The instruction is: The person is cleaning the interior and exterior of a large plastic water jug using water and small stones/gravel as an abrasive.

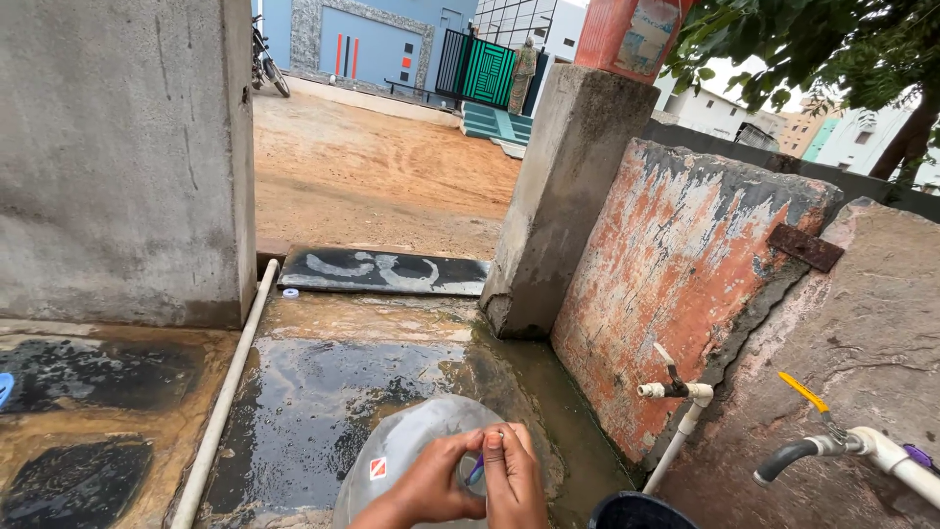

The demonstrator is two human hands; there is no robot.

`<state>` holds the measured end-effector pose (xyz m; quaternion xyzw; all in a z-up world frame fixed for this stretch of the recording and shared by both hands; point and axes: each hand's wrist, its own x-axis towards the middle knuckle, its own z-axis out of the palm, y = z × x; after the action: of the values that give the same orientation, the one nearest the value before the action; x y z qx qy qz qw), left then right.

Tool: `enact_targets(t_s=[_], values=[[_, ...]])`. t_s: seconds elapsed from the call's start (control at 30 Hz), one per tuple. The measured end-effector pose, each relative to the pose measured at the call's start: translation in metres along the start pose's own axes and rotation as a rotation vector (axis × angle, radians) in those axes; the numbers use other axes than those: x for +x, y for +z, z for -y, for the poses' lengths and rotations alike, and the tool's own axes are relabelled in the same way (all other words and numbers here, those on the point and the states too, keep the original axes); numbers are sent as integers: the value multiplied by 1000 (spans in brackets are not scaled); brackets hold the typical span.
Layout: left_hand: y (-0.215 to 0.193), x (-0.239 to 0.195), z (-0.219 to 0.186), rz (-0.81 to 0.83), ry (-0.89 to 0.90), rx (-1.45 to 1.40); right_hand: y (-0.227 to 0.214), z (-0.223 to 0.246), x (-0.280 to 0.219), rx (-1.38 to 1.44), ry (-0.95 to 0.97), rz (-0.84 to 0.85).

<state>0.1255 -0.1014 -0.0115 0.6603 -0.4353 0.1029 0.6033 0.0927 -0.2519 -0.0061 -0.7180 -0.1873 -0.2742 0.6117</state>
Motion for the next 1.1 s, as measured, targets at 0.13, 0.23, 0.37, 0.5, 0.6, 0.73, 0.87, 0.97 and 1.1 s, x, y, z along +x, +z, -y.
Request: enact_targets(t_s=[0.13,0.23,0.37,0.5,0.6,0.73,0.87,0.97,1.1], values=[[-11,5,-17,67,-105,215,-6,39,5,-341,203,135],[8,3,-21,-2,-22,122,-16,40,5,-472,280,182],[25,-3,-22,30,-114,-90,-42,62,13,-449,266,149],[28,-7,-19,143,-200,125,-63,107,17,-266,303,56],[30,-6,-20,171,-189,87,-56,90,14,-255,334,126],[27,-2,-32,135,-172,-109,-44,91,8,-473,284,305],[23,-3,-24,140,-169,35,-52,130,9,-269,284,195],[21,-1,-25,133,-198,109,-47,111,8,-345,251,168],[23,-4,-23,181,-224,35,-40,128,7,-456,222,286]])
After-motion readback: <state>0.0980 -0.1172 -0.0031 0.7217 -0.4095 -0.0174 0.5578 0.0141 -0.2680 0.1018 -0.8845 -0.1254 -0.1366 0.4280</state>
